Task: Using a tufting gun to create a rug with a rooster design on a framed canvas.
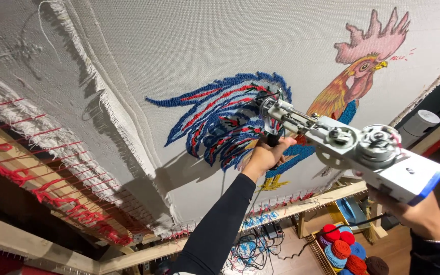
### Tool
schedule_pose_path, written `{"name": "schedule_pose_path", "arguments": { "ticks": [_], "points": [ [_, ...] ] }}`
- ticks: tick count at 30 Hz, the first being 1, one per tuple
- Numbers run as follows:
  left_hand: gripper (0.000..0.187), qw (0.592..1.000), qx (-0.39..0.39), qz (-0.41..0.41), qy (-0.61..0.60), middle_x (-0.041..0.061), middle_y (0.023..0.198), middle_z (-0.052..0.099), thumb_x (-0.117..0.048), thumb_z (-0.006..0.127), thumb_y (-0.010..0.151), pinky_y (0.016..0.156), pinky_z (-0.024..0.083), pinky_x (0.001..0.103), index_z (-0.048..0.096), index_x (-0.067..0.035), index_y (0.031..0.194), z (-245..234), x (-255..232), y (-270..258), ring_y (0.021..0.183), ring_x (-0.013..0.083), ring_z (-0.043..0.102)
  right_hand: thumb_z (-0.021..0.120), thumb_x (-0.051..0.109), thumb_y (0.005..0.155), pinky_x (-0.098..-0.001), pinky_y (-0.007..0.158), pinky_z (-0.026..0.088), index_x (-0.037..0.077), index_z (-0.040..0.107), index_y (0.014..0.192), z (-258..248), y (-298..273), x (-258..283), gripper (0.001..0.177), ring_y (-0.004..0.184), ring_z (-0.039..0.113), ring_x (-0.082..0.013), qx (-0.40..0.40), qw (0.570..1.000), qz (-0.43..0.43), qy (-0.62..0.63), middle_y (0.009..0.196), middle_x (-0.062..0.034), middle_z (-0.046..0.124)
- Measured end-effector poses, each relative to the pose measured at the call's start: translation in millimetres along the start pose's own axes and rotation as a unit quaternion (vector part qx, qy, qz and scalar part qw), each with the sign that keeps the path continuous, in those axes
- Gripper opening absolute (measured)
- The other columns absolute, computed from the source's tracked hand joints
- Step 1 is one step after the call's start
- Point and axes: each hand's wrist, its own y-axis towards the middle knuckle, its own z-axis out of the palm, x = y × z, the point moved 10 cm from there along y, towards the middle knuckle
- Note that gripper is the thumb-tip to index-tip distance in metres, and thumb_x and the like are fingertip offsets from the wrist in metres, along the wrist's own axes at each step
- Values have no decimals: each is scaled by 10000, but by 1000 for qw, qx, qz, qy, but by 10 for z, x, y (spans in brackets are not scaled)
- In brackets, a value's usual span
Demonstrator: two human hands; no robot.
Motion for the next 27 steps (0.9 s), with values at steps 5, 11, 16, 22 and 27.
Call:
{"name": "schedule_pose_path", "arguments": {
  "ticks": [5, 11, 16, 22, 27],
  "points": [
    [302, 998, 55, -40, -8, 50, 757, 709, -305, 712, 987, 491, 467, 258, 801, -30, 1077, 121, 178, 29, 558, 87, 639, 819, 84, 778, -328, 537, 546, 35, 739, 1243, -9, -70, -87, 475, 653, 666, -173, -6, 989, 142, 50, 892, -98, 740],
    [284, 995, -39, 32, -88, 23, 1031, 769, -282, 652, 991, 473, 462, 264, 736, -77, 1169, 97, -163, -197, 605, 53, 611, 756, 54, 757, -323, 549, 516, 38, 720, 1175, 32, -16, 213, 420, 665, 618, -156, -23, 972, 195, 133, 947, -70, 751],
    [296, 997, -35, 31, -59, 40, 1029, 776, -267, 651, 999, 490, 470, 263, 766, -33, 1139, 118, 18, -170, 546, 87, 581, 751, 35, 755, -322, 568, 512, 3, 721, 1146, 42, -65, 254, 393, 671, 603, -169, -26, 965, 201, 168, 868, -91, 696],
    [245, 995, -75, 27, -55, 31, 888, 737, -263, 731, 949, 572, 520, 274, 719, -45, 1060, 54, -80, -319, 646, 70, 623, 704, 38, 723, -328, 534, 491, -41, 708, 1143, 68, -102, 232, 427, 599, 561, -179, -18, 960, 172, 222, 746, -93, 624],
    [327, 977, -195, 64, 54, 11, 694, 677, -320, 787, 892, 579, 476, 292, 647, -39, 797, -115, -441, -634, 608, 79, 584, 660, 31, 674, -336, 520, 483, -74, 682, 1150, 119, -155, 201, 488, 578, 531, -184, -13, 948, 149, 281, 688, -93, 568]
  ]
}}
